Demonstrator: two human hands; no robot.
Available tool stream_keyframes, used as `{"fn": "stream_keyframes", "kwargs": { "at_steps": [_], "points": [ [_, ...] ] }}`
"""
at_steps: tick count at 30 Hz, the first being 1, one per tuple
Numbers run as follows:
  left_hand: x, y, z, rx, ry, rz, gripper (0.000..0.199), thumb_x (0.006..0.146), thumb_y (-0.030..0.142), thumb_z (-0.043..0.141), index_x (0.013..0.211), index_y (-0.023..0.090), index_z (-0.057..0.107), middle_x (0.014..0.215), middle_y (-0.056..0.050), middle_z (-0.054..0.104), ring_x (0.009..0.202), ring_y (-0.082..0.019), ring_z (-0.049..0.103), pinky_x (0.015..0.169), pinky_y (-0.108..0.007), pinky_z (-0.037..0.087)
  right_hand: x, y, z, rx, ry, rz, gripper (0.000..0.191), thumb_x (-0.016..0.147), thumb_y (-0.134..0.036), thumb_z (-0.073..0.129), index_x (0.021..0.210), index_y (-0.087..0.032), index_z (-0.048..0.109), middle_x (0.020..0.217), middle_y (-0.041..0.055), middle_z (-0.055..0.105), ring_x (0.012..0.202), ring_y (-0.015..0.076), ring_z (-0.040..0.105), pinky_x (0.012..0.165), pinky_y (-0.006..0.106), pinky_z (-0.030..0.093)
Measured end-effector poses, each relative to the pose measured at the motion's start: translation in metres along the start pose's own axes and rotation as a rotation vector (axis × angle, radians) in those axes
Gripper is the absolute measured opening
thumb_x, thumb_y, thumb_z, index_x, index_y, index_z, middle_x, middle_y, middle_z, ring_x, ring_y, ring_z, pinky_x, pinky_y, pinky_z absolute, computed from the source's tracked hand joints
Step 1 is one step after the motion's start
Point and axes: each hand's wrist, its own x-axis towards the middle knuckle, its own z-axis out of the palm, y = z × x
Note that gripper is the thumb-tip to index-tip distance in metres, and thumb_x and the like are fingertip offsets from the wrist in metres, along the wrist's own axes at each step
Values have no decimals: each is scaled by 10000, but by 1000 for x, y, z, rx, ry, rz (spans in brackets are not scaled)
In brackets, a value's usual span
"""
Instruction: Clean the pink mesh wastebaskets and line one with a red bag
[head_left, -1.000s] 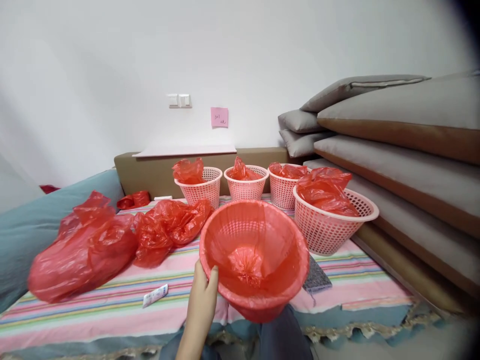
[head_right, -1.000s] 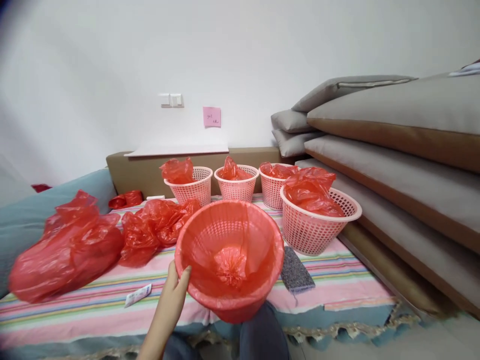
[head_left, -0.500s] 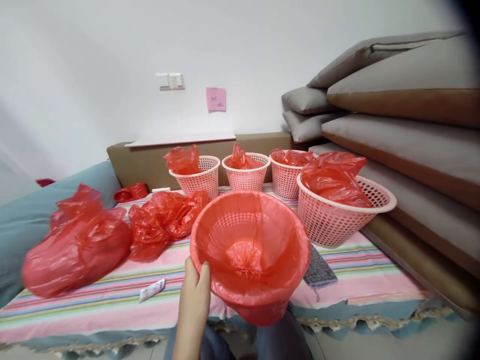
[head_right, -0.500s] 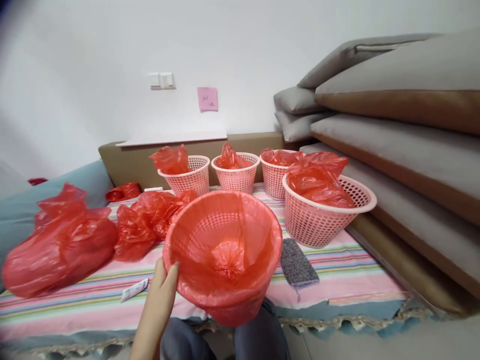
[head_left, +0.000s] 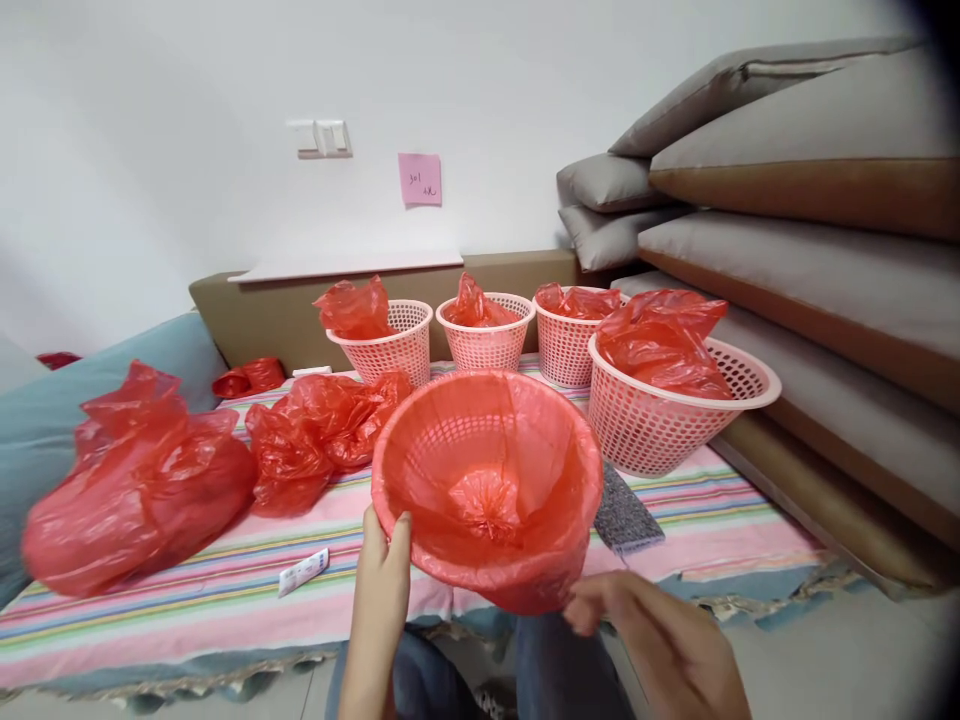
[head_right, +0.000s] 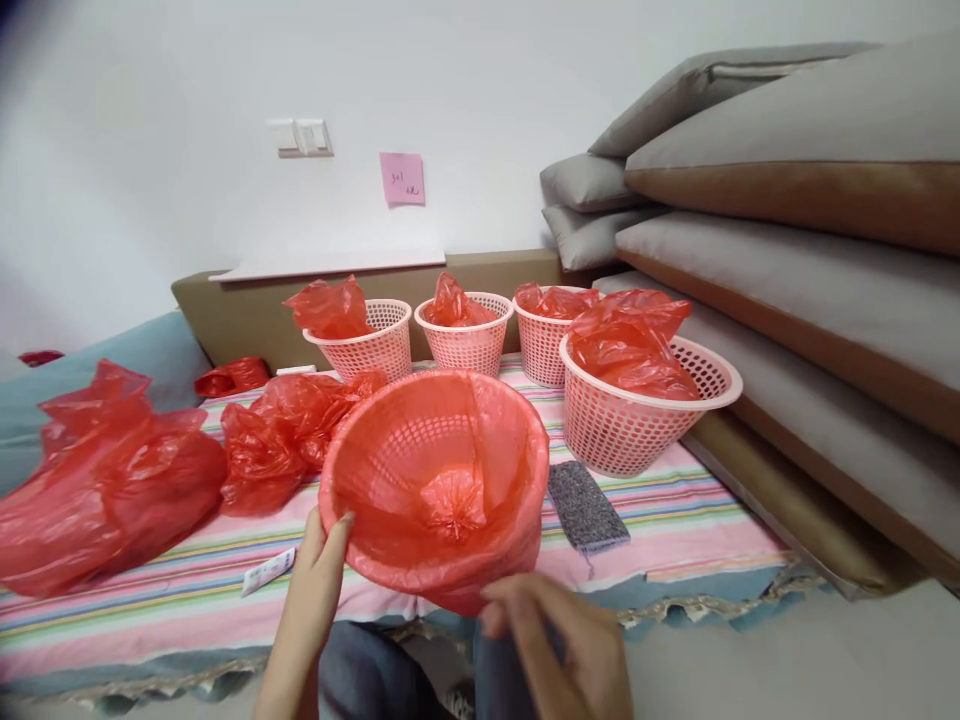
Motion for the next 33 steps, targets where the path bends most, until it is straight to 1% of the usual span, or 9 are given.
{"fn": "stream_keyframes", "kwargs": {
  "at_steps": [3, 7, 11, 18, 22, 24, 26, 30, 33],
  "points": [
    [-9, 1, -1, -13, -33, 9, 478, 860, 495, 501, 1216, 177, 522, 1249, -121, 613, 1239, -320, 541, 1084, -467, 402, 10, 30, -5, 201, 203, 214, 535, 844, -735, 542, 696, -238, 671, 601, 63, 609, 616, 231, 615, 588, 348, 548],
    [-33, -5, -6, -50, -82, 53, 555, 896, 494, 495, 1349, 175, 453, 1369, -131, 565, 1329, -302, 493, 1126, -448, 372, 1, 54, -4, 458, 39, 431, 736, 662, -864, 634, 938, -190, 744, 886, 128, 754, 824, 290, 715, 692, 393, 591],
    [-68, -12, -7, -87, -85, 53, 596, 928, 493, 477, 1434, 187, 395, 1458, -124, 519, 1400, -284, 442, 1145, -415, 363, -18, 54, -2, 591, 9, 502, 747, 636, -794, 735, 1077, -191, 742, 970, 128, 770, 887, 298, 726, 777, 432, 589],
    [-100, -16, -1, -102, 2, 48, 623, 925, 461, 463, 1462, 158, 377, 1482, -150, 500, 1396, -283, 454, 1152, -410, 355, -34, 38, -19, 536, 119, 538, 616, 667, -719, 762, 936, -166, 741, 849, 96, 754, 819, 264, 707, 731, 370, 571],
    [-94, -15, 2, -108, 26, 55, 594, 930, 435, 460, 1448, 157, 372, 1452, -148, 523, 1339, -266, 509, 1104, -380, 410, -44, 28, -35, 344, 248, 384, 565, 711, -715, 728, 632, -183, 557, 549, -34, 478, 522, 113, 451, 478, 214, 360],
    [-91, -13, 2, -108, 17, 75, 560, 932, 414, 452, 1427, 160, 387, 1438, -142, 535, 1320, -255, 525, 1093, -364, 420, -49, 20, -43, 213, 330, 270, 593, 775, -697, 684, 582, -195, 436, 545, -62, 336, 508, 89, 311, 466, 214, 273],
    [-90, -11, 3, -100, -20, 82, 530, 930, 402, 452, 1400, 162, 408, 1423, -143, 549, 1317, -255, 529, 1092, -365, 421, -47, 5, -50, 104, 339, 166, 557, 881, -649, 586, 594, -204, 410, 562, -58, 309, 519, 99, 300, 481, 226, 272],
    [-99, -9, 7, -88, -79, 96, 544, 951, 408, 444, 1444, 190, 366, 1498, -135, 484, 1403, -249, 447, 1132, -389, 384, -8, -39, -45, -165, 21, -143, 332, 1015, -442, 407, 890, -209, 608, 659, -20, 547, 557, 133, 479, 545, 238, 369],
    [-110, -6, 12, -89, -97, 105, 551, 969, 417, 424, 1475, 214, 339, 1537, -121, 448, 1436, -237, 410, 1148, -393, 368, 50, -63, -12, -544, -335, -316, 294, 988, -236, 392, 1170, -197, 620, 967, 68, 716, 837, 190, 662, 749, 270, 457]
  ]
}}
